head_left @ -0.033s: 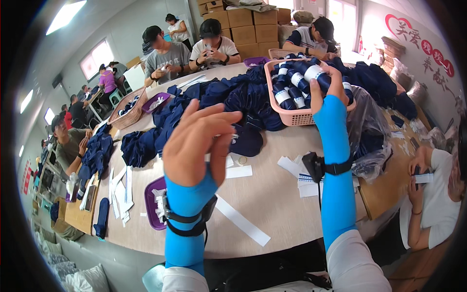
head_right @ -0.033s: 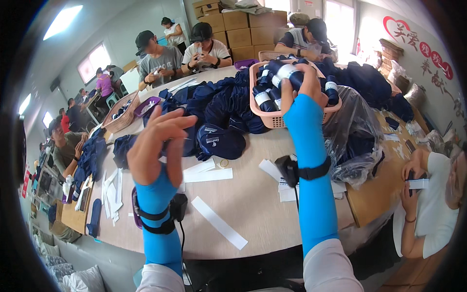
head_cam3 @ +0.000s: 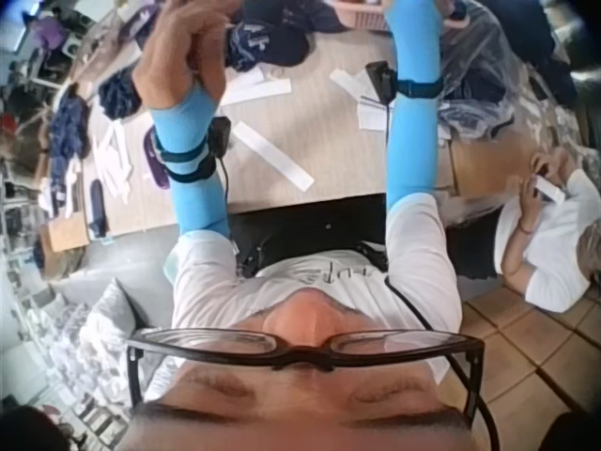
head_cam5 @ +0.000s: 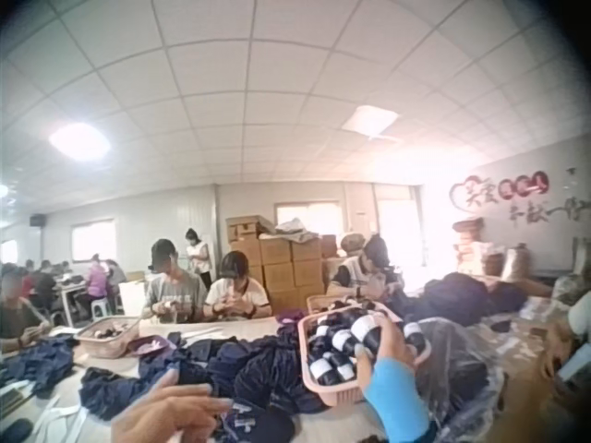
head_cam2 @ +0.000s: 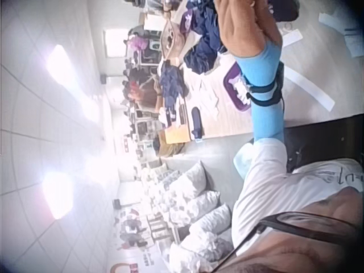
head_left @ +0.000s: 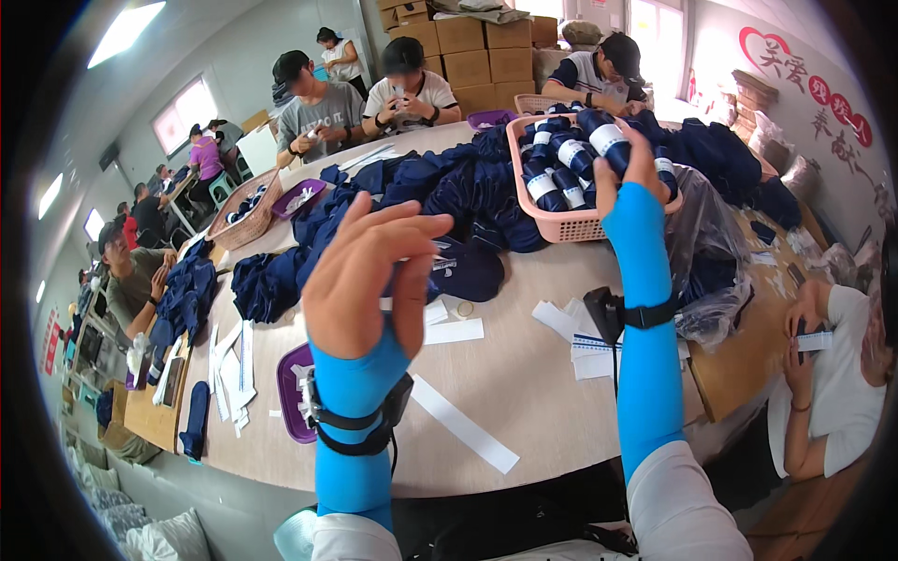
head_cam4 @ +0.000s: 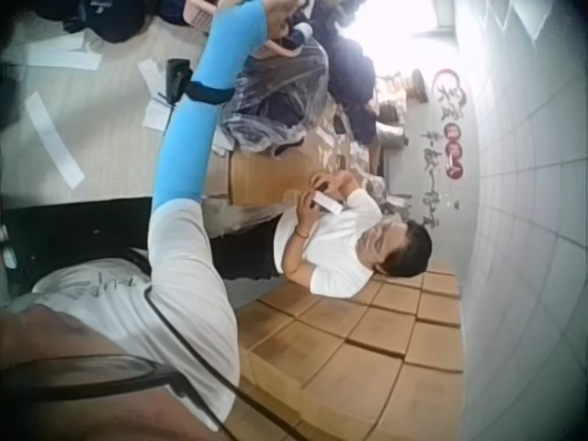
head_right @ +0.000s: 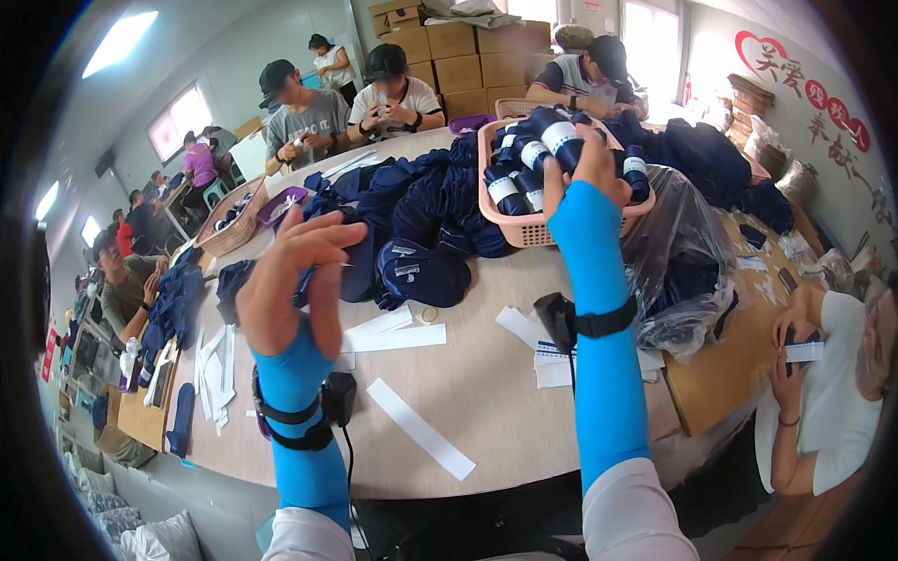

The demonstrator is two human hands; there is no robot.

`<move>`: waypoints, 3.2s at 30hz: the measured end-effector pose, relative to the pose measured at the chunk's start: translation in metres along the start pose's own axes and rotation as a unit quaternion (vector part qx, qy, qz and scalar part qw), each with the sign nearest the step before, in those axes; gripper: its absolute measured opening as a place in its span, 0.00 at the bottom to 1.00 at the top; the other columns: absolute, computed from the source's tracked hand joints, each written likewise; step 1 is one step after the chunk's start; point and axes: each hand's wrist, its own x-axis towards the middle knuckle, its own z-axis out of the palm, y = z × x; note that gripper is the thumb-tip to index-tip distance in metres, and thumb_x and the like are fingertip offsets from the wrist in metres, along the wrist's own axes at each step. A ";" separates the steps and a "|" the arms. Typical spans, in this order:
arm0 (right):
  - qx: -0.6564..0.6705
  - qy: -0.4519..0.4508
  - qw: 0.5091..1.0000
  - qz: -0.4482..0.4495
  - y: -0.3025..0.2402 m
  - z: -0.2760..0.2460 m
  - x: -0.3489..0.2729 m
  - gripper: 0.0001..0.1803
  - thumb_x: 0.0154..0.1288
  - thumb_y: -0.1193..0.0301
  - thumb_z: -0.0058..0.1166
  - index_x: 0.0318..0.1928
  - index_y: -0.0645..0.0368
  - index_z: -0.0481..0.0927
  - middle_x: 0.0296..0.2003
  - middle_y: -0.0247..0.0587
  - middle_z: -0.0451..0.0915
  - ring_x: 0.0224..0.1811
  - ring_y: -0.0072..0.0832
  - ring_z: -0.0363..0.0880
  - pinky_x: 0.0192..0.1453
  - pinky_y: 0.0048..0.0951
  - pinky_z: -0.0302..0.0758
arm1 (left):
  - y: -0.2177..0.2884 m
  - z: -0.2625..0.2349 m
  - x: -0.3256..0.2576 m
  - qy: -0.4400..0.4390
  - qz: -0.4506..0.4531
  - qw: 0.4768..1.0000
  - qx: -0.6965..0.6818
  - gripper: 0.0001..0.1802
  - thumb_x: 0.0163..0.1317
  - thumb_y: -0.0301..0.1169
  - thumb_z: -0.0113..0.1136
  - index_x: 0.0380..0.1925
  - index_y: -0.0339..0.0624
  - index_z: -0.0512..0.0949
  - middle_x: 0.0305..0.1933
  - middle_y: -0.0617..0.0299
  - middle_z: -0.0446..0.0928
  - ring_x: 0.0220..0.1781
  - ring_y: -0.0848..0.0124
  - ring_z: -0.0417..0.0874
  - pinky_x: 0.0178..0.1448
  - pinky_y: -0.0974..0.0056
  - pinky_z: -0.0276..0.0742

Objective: Applying white labels or tags to individual blue socks in a manufacturing setting.

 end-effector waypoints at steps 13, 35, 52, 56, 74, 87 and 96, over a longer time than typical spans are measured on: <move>-0.206 -0.229 0.951 -0.018 0.007 -0.022 -0.004 0.35 0.64 0.69 0.64 0.72 0.58 0.71 0.79 0.59 0.53 0.82 0.52 0.53 0.77 0.55 0.59 | 0.031 -0.046 -0.001 0.006 -0.045 0.999 0.026 0.09 0.58 0.13 0.58 0.35 0.36 0.79 0.43 0.53 0.88 0.54 0.52 0.88 0.70 0.44 0.74; 0.250 -0.202 0.886 -0.334 -0.114 -0.225 -0.027 0.26 0.73 0.59 0.48 0.56 0.73 0.74 0.67 0.68 0.68 0.70 0.47 0.73 0.73 0.57 0.68 | 0.075 -0.034 -0.101 -0.412 -0.135 0.895 -0.103 0.19 0.58 0.29 0.70 0.50 0.37 0.82 0.56 0.47 0.82 0.60 0.50 0.83 0.58 0.53 0.83; 0.140 -0.498 0.853 0.063 -0.134 -0.146 -0.169 0.17 0.59 0.76 0.65 0.50 0.61 0.85 0.51 0.50 0.85 0.53 0.46 0.84 0.60 0.39 0.79 | 0.054 0.084 -0.151 -0.563 -0.135 0.815 -0.027 0.32 0.62 0.52 0.68 0.54 0.36 0.81 0.71 0.49 0.69 0.59 0.50 0.77 0.55 0.52 0.82; 0.129 -0.507 0.848 0.086 -0.137 -0.130 -0.176 0.17 0.59 0.76 0.64 0.51 0.60 0.84 0.53 0.50 0.83 0.56 0.46 0.83 0.61 0.37 0.78 | 0.025 0.105 -0.159 -0.589 -0.085 0.799 -0.088 0.30 0.62 0.44 0.67 0.61 0.40 0.78 0.70 0.49 0.71 0.58 0.50 0.81 0.56 0.53 0.83; 0.135 -0.483 0.833 -0.233 -0.160 0.037 -0.069 0.18 0.62 0.73 0.63 0.53 0.60 0.84 0.48 0.49 0.86 0.52 0.45 0.85 0.59 0.38 0.79 | 0.006 0.124 -0.162 -0.232 -0.080 0.969 0.011 0.09 0.56 0.38 0.65 0.28 0.46 0.86 0.31 0.63 0.85 0.39 0.63 0.82 0.42 0.60 0.78; 0.017 -0.551 0.787 -0.278 -0.105 0.219 -0.106 0.26 0.58 0.65 0.72 0.58 0.54 0.82 0.57 0.45 0.82 0.60 0.45 0.81 0.66 0.42 0.76 | 0.023 0.137 -0.186 -0.349 -0.085 0.933 0.012 0.17 0.69 0.34 0.54 0.49 0.37 0.85 0.60 0.48 0.83 0.62 0.56 0.83 0.55 0.58 0.81; -0.043 -0.576 0.777 -0.250 -0.100 0.231 -0.106 0.16 0.56 0.63 0.73 0.43 0.55 0.88 0.49 0.40 0.84 0.50 0.41 0.84 0.60 0.40 0.78 | 0.019 0.139 -0.188 -0.414 -0.077 0.907 0.013 0.17 0.69 0.35 0.55 0.47 0.36 0.86 0.58 0.52 0.84 0.59 0.57 0.83 0.54 0.57 0.81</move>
